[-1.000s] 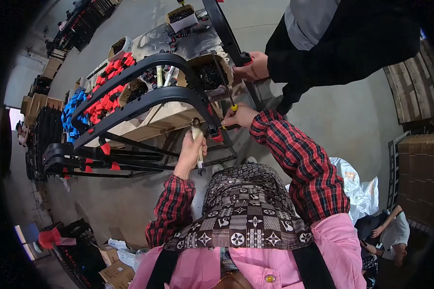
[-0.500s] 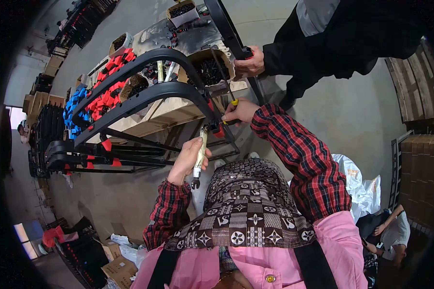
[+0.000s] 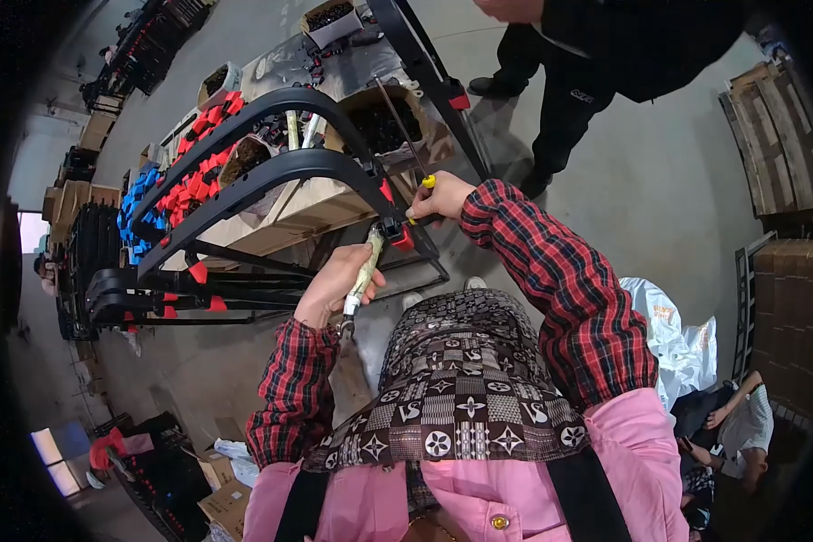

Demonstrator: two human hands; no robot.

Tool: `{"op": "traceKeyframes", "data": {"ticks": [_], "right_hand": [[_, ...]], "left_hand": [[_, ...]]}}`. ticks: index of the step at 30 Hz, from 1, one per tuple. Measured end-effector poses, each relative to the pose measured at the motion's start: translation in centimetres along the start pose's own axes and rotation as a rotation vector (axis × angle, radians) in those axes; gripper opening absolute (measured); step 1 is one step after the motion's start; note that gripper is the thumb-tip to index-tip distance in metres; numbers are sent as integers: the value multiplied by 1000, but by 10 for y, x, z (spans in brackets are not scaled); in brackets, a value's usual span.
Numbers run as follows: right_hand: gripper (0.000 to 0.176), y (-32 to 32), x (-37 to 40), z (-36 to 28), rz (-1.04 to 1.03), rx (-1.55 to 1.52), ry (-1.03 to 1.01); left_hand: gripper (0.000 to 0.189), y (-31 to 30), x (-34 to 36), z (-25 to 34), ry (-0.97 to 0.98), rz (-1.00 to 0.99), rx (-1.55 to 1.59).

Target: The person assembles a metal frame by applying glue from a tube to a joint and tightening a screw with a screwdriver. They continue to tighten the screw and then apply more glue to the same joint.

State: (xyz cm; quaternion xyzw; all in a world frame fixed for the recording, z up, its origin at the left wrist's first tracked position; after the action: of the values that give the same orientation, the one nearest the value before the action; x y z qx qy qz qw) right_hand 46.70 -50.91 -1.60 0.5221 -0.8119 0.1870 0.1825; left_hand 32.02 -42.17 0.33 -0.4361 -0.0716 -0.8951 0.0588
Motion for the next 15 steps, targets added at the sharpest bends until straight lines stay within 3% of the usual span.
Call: {"op": "traceKeyframes", "data": {"ticks": [6, 11, 13, 15], "right_hand": [[22, -1, -1, -1, 5, -19, -12], [21, 0, -1, -2, 9, -40, -18], [21, 0, -2, -1, 18, -51, -18], [21, 1, -1, -3, 29, -60, -24]], "left_hand": [[33, 6, 1, 12, -22, -15, -85], [30, 15, -2, 4, -54, 86, -159], [27, 19, -2, -1, -37, 123, -162], [23, 18, -8, -4, 97, 159, -214]]}}
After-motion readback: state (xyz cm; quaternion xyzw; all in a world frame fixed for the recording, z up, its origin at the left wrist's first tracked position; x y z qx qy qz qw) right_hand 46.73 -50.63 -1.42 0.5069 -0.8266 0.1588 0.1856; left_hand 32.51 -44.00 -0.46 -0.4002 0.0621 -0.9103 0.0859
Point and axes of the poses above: each hand's wrist, its own x-axis away from the middle knuckle, its own y-axis out of the palm, z = x × y, the point moved 9 cm from there along -x, towards the middle knuckle, and after that the axes turned 5 degrees about -y, right-handed, at the moved point
